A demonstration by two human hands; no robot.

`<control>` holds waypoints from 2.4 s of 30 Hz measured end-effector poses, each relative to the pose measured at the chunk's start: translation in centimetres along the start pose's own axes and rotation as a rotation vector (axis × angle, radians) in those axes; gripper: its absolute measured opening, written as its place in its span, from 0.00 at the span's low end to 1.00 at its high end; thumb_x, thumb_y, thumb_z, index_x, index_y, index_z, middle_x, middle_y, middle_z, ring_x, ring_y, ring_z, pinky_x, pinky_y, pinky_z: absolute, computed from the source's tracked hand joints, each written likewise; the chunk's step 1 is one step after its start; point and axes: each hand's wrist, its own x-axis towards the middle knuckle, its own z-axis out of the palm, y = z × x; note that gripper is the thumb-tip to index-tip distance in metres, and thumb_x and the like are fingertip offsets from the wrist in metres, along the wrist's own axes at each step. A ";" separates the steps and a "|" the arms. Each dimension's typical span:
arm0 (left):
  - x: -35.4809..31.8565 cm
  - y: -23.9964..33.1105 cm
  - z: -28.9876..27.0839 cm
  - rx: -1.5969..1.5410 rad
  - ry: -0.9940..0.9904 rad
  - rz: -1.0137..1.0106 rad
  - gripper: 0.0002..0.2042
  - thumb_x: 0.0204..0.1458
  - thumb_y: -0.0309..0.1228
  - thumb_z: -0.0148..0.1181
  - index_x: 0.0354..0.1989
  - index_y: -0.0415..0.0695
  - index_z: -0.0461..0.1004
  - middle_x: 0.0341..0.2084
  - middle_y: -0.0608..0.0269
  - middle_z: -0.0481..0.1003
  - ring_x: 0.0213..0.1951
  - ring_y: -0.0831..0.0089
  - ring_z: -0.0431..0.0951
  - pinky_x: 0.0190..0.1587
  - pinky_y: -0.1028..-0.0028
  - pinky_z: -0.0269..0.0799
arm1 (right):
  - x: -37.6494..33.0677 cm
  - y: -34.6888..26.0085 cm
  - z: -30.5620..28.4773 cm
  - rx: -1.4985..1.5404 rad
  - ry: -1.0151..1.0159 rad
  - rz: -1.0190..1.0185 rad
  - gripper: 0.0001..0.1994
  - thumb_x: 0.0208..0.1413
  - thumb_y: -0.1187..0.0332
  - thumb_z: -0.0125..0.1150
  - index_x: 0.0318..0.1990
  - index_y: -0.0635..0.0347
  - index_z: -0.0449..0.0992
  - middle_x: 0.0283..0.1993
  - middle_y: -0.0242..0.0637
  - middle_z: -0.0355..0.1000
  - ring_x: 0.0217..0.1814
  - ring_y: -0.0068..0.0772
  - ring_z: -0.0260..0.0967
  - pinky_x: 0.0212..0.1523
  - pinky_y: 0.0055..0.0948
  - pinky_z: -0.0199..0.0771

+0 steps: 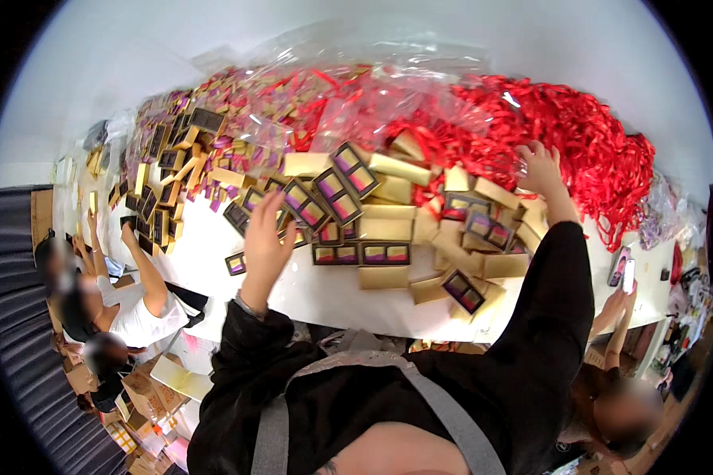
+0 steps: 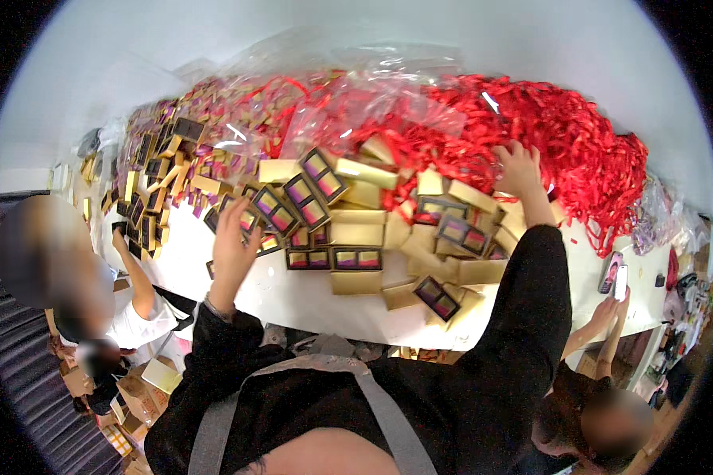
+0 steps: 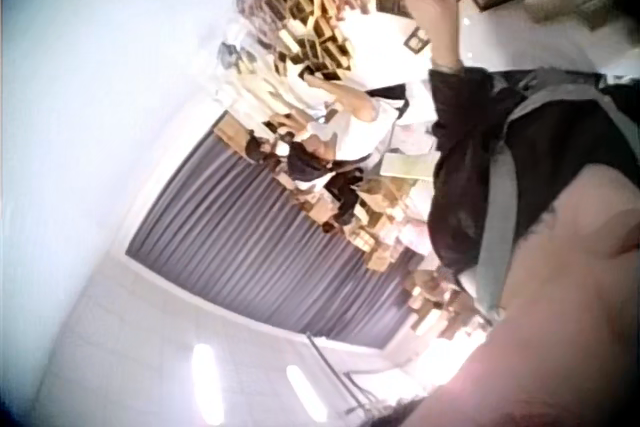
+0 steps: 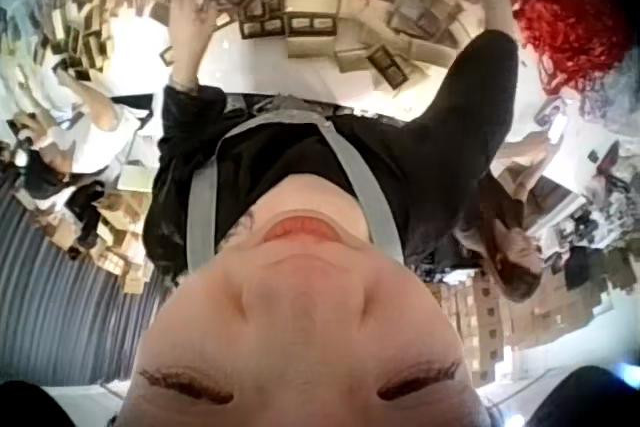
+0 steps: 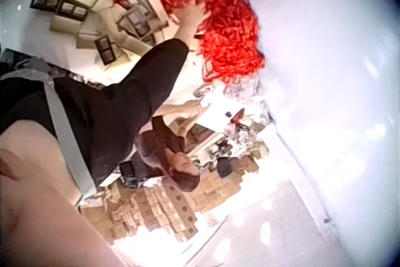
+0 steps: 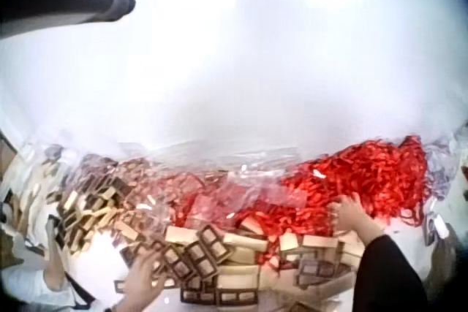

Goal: The person assembles makeup compacts by placing colored inserts into black trays and then inserting the trays into gold boxes. They handle the components one at a time, arranging them on a table with other materials like red ribbons.

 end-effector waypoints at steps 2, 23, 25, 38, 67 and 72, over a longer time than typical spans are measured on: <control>-3.8 -2.0 0.2 -0.051 0.073 0.004 0.23 0.46 0.23 0.62 0.54 0.39 0.68 0.51 0.47 0.69 0.53 0.51 0.71 0.53 0.62 0.68 | 0.2 -0.6 0.2 -0.251 -0.261 0.139 0.32 0.39 0.50 0.68 0.56 0.38 0.68 0.56 0.43 0.65 0.57 0.44 0.65 0.56 0.51 0.59; -34.5 -14.5 -1.9 -0.910 -0.013 0.357 0.16 0.48 0.22 0.59 0.47 0.38 0.73 0.50 0.53 0.73 0.49 0.58 0.73 0.52 0.64 0.67 | -18.1 -56.3 -1.4 1.802 0.887 0.114 0.30 0.58 0.70 0.60 0.65 0.65 0.54 0.45 0.49 0.76 0.48 0.38 0.75 0.56 0.36 0.70; -35.5 -10.8 -2.6 -0.922 -0.452 0.790 0.21 0.53 0.43 0.60 0.51 0.43 0.72 0.51 0.50 0.72 0.48 0.56 0.74 0.51 0.62 0.67 | -21.1 -59.8 1.3 1.998 0.539 0.137 0.35 0.55 0.71 0.64 0.65 0.67 0.50 0.48 0.51 0.75 0.50 0.36 0.73 0.54 0.31 0.71; -43.8 10.8 7.4 -0.719 -0.562 1.269 0.07 0.43 0.34 0.61 0.21 0.44 0.74 0.20 0.59 0.71 0.23 0.57 0.75 0.26 0.61 0.71 | -25.1 -60.5 -0.5 2.152 0.630 0.150 0.25 0.57 0.68 0.61 0.59 0.66 0.60 0.47 0.51 0.75 0.47 0.37 0.75 0.48 0.31 0.69; -31.4 -23.1 32.3 -0.424 -0.393 -0.132 0.17 0.59 0.37 0.52 0.51 0.40 0.73 0.48 0.50 0.74 0.55 0.60 0.71 0.57 0.65 0.65 | -14.5 -55.2 3.3 2.521 0.372 0.350 0.28 0.59 0.63 0.55 0.64 0.54 0.54 0.50 0.50 0.72 0.42 0.32 0.70 0.43 0.28 0.67; -33.4 -23.5 10.9 -1.431 -1.093 -0.447 0.26 0.58 0.46 0.53 0.60 0.43 0.65 0.53 0.49 0.69 0.59 0.62 0.66 0.60 0.64 0.63 | -16.9 -59.4 0.6 2.375 -0.063 -0.147 0.33 0.59 0.58 0.54 0.68 0.61 0.51 0.46 0.43 0.71 0.40 0.27 0.67 0.45 0.25 0.65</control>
